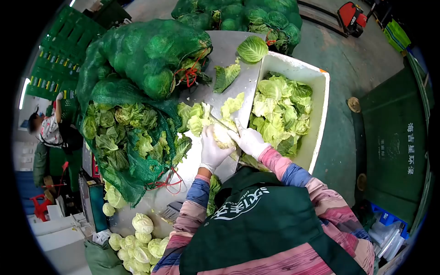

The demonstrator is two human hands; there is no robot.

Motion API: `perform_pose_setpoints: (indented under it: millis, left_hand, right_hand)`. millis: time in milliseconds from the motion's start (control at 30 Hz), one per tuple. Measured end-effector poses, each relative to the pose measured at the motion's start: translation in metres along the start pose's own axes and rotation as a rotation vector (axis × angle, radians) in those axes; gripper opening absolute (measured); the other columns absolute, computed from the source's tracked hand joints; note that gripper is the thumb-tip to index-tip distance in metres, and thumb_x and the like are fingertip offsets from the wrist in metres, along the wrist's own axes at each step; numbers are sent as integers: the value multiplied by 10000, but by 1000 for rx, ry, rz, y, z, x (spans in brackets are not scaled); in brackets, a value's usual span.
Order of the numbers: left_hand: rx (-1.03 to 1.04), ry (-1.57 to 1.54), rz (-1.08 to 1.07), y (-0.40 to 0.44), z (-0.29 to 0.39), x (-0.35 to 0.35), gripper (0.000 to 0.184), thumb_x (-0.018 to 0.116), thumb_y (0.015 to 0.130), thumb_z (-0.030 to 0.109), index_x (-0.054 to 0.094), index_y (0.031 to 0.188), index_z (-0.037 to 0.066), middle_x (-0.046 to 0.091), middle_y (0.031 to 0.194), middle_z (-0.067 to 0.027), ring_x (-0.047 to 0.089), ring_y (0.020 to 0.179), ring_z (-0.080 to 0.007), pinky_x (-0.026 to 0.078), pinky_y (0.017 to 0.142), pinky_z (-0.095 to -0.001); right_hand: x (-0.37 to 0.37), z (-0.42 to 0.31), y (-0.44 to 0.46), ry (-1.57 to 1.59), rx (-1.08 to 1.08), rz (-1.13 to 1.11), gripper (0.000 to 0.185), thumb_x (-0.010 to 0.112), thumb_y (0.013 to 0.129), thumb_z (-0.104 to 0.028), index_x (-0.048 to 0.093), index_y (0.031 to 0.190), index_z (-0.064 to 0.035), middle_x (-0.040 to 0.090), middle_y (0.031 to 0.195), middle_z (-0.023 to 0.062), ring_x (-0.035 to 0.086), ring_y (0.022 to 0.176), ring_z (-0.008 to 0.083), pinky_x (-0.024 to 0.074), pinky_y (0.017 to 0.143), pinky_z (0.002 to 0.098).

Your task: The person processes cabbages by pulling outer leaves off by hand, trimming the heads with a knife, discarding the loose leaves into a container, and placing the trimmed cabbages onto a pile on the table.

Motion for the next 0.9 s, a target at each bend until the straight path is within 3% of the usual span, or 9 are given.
perform_pose_setpoints:
  millis: [133,233,367,400,600,700,733,867,900]
  left_hand:
    - [-25,13,27,-4,-5,9,996,852,537,203,302,1328,-47,340,1332,-264,343,1267,-412,320,1069,-410]
    - [74,11,87,-21,-12,8,1008,855,548,185,279,1346,-36,335,1351,-250,351,1271,-383,312,1076,-404]
    - [12,-144,97,-40,-25,3,1016,858,575,162,243,1360,-33,344,1361,-222,359,1280,-320,311,1086,-380]
    - [-3,-170,82,-42,-29,0,1018,862,585,163,231,1360,-33,357,1351,-208,366,1278,-296,311,1089,-370]
    - [-427,-725,101,-43,-51,-2,812,838,671,149,276,1234,-16,440,1229,-165,482,1147,-224,437,969,-322]
    - [-562,-793,121,-54,-56,-5,737,804,721,139,266,1205,0,451,1222,-178,530,1101,-225,504,886,-325]
    - [-644,-870,110,-58,-55,-7,752,783,748,147,235,1244,8,452,1231,-179,541,1094,-231,519,868,-328]
    - [-773,-970,108,-50,-13,-21,804,745,800,180,169,1341,26,454,1257,-166,539,1100,-238,526,850,-337]
    - [-694,-939,130,-53,-39,-4,806,736,811,187,164,1357,32,453,1265,-160,532,1104,-239,523,845,-342]
  right_hand:
    - [-2,11,9,79,-40,37,628,396,941,-506,491,1293,5,635,878,287,628,834,404,487,777,438]
    - [3,62,36,167,201,50,599,405,925,-549,665,1063,-27,657,963,237,634,898,366,488,822,402]
    - [2,34,19,191,78,-8,574,584,828,-525,619,1101,-21,672,903,193,649,830,346,510,764,404]
    - [11,25,14,143,-6,135,494,595,836,-471,625,1107,-59,675,840,167,653,785,337,518,719,402]
    - [26,13,8,-68,-164,199,392,536,866,-372,620,1186,-162,656,708,141,638,604,321,523,594,405]
    - [-20,60,23,381,361,362,425,547,890,-338,595,1218,-73,679,743,133,639,582,250,524,575,367]
    - [-35,68,28,66,320,285,555,599,871,-354,483,1334,-72,674,757,158,643,605,250,521,570,365]
    - [2,20,-7,225,-126,104,925,657,814,-458,125,1492,-124,640,852,214,650,737,326,522,675,402]
    - [15,2,-14,201,-202,101,901,667,799,-462,179,1482,-136,614,940,212,645,798,321,518,716,399]
Point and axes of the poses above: each hand's wrist, its own y-axis towards the middle knuckle, its own x-axis out of the palm, z = x × y, the point moved 2 cm from there along y, towards the middle knuckle
